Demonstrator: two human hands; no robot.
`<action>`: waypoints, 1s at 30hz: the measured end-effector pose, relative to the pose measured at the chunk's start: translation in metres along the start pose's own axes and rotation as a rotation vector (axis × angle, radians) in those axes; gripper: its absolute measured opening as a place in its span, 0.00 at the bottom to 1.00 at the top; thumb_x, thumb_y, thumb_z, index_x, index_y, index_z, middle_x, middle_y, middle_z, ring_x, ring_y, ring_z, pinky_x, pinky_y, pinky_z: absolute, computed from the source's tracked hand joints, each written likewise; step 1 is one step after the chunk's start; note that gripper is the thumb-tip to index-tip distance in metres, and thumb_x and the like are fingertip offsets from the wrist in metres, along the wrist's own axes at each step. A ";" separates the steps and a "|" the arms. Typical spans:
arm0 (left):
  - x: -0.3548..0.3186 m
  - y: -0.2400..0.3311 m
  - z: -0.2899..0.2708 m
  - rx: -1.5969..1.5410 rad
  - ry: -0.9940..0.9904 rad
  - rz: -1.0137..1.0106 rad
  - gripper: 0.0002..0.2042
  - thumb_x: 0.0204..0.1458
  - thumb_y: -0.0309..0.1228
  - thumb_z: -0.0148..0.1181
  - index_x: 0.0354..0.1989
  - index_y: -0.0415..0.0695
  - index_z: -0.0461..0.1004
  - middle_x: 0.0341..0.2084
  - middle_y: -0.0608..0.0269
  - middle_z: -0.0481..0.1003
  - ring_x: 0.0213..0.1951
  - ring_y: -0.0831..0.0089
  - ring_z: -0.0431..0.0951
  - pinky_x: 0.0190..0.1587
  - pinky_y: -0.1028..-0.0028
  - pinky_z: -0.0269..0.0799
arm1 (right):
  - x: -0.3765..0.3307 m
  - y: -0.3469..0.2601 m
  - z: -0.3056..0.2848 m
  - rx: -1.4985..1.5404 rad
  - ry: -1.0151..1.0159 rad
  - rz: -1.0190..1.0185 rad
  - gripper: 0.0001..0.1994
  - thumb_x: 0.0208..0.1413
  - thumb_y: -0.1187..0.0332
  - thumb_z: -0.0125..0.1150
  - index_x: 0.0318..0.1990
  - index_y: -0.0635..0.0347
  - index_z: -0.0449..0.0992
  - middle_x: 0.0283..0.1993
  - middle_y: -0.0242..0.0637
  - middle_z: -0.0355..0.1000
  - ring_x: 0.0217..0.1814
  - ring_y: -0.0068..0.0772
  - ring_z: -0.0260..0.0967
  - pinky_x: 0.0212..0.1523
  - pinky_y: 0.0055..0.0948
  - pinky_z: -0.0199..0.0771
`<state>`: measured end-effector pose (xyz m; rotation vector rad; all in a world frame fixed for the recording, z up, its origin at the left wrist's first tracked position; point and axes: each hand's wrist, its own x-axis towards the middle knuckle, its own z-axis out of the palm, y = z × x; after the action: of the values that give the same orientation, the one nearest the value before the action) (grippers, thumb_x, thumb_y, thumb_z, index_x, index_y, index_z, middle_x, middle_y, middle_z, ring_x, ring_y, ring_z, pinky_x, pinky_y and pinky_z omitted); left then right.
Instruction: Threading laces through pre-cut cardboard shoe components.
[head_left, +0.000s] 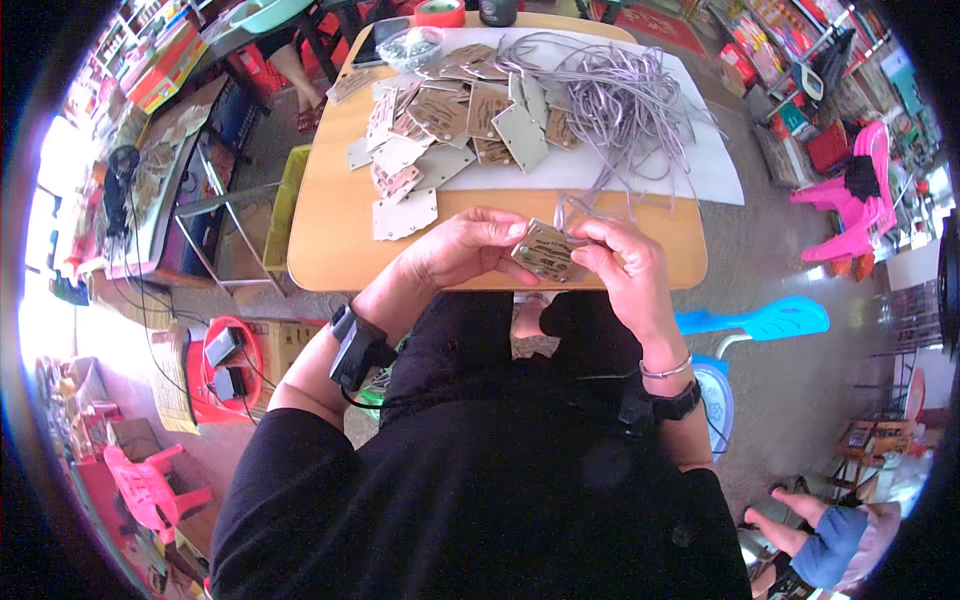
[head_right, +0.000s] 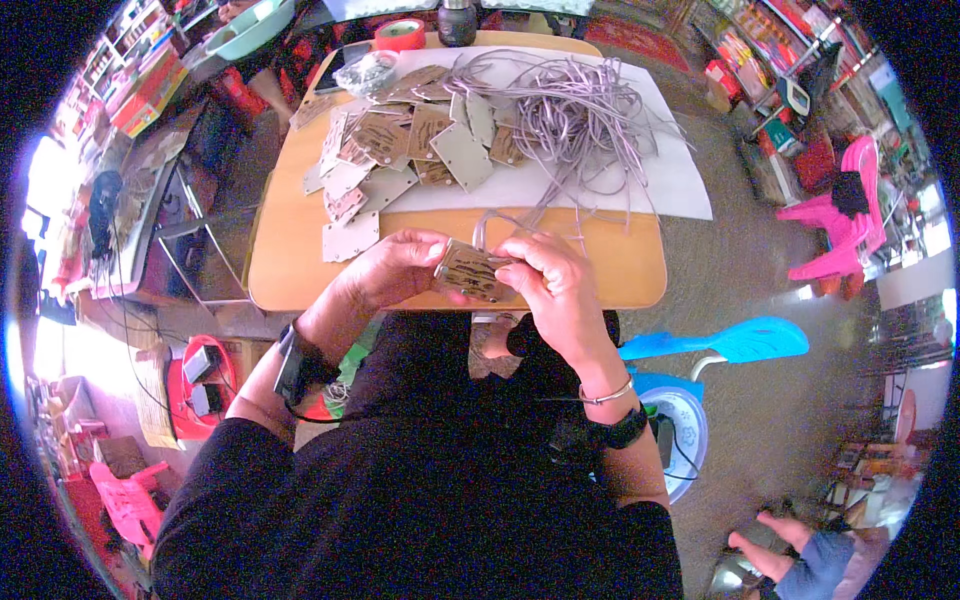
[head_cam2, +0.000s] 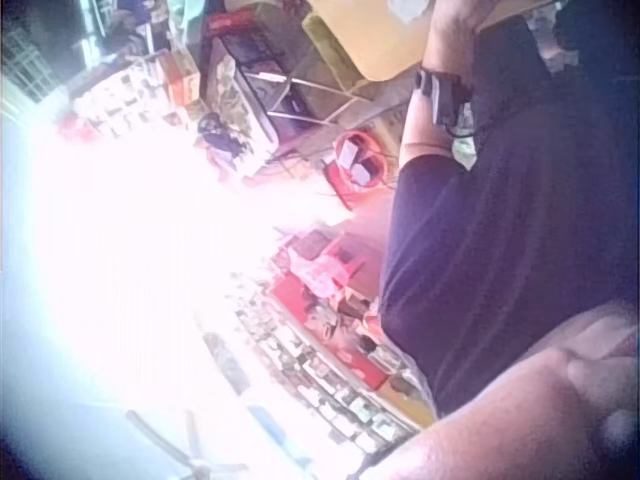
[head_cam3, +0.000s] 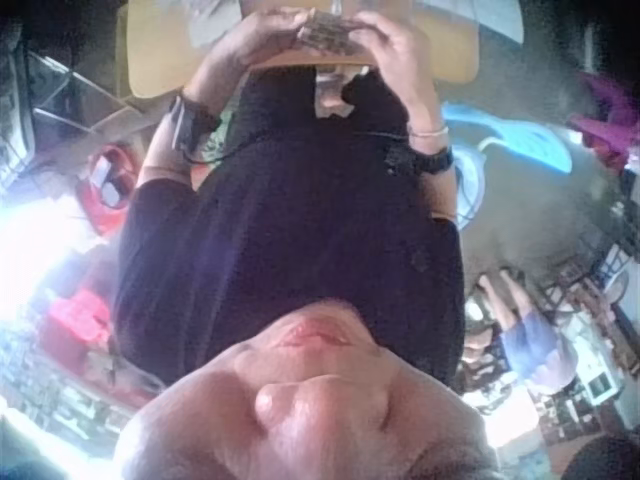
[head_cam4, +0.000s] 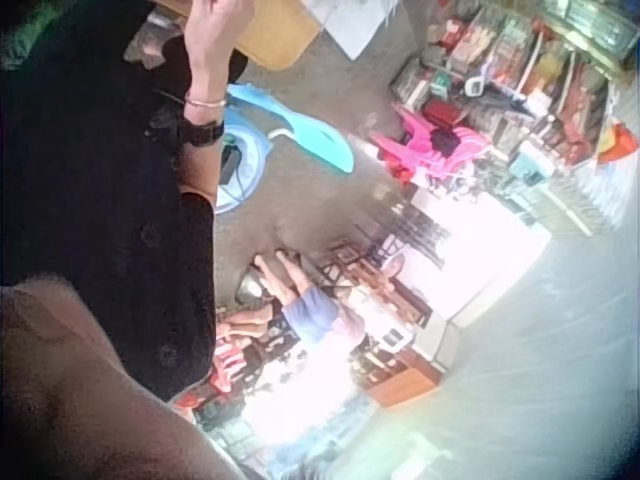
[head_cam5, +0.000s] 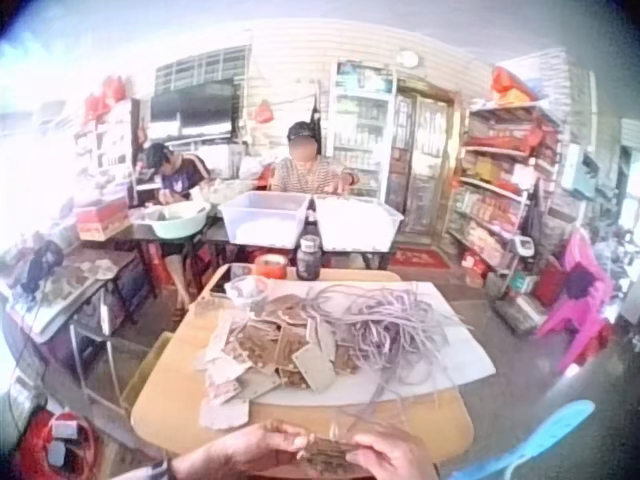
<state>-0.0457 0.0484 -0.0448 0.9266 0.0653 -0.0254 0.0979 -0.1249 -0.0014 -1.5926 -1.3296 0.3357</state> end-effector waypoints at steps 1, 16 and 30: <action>0.000 0.000 0.001 -0.009 0.005 0.009 0.20 0.57 0.38 0.51 0.48 0.31 0.69 0.42 0.49 0.73 0.43 0.59 0.76 0.47 0.63 0.73 | 0.000 -0.002 0.001 -0.003 -0.014 -0.001 0.09 0.46 0.78 0.60 0.37 0.64 0.75 0.32 0.34 0.71 0.35 0.26 0.69 0.38 0.24 0.68; 0.006 -0.001 0.010 -0.029 0.098 0.070 0.15 0.53 0.30 0.53 0.44 0.29 0.71 0.42 0.48 0.74 0.44 0.62 0.75 0.51 0.66 0.70 | 0.007 -0.008 0.006 -0.347 0.109 -0.244 0.07 0.46 0.77 0.59 0.35 0.60 0.74 0.27 0.35 0.71 0.31 0.37 0.65 0.33 0.33 0.64; 0.018 0.008 0.007 0.407 0.327 0.138 0.11 0.51 0.33 0.56 0.33 0.37 0.78 0.24 0.63 0.76 0.31 0.79 0.74 0.39 0.78 0.68 | 0.033 -0.004 0.003 -0.123 0.150 -0.003 0.06 0.48 0.71 0.61 0.28 0.64 0.73 0.30 0.36 0.69 0.36 0.33 0.66 0.39 0.29 0.65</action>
<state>-0.0271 0.0480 -0.0357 1.3337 0.3077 0.2495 0.1051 -0.0956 0.0128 -1.6831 -1.2572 0.1316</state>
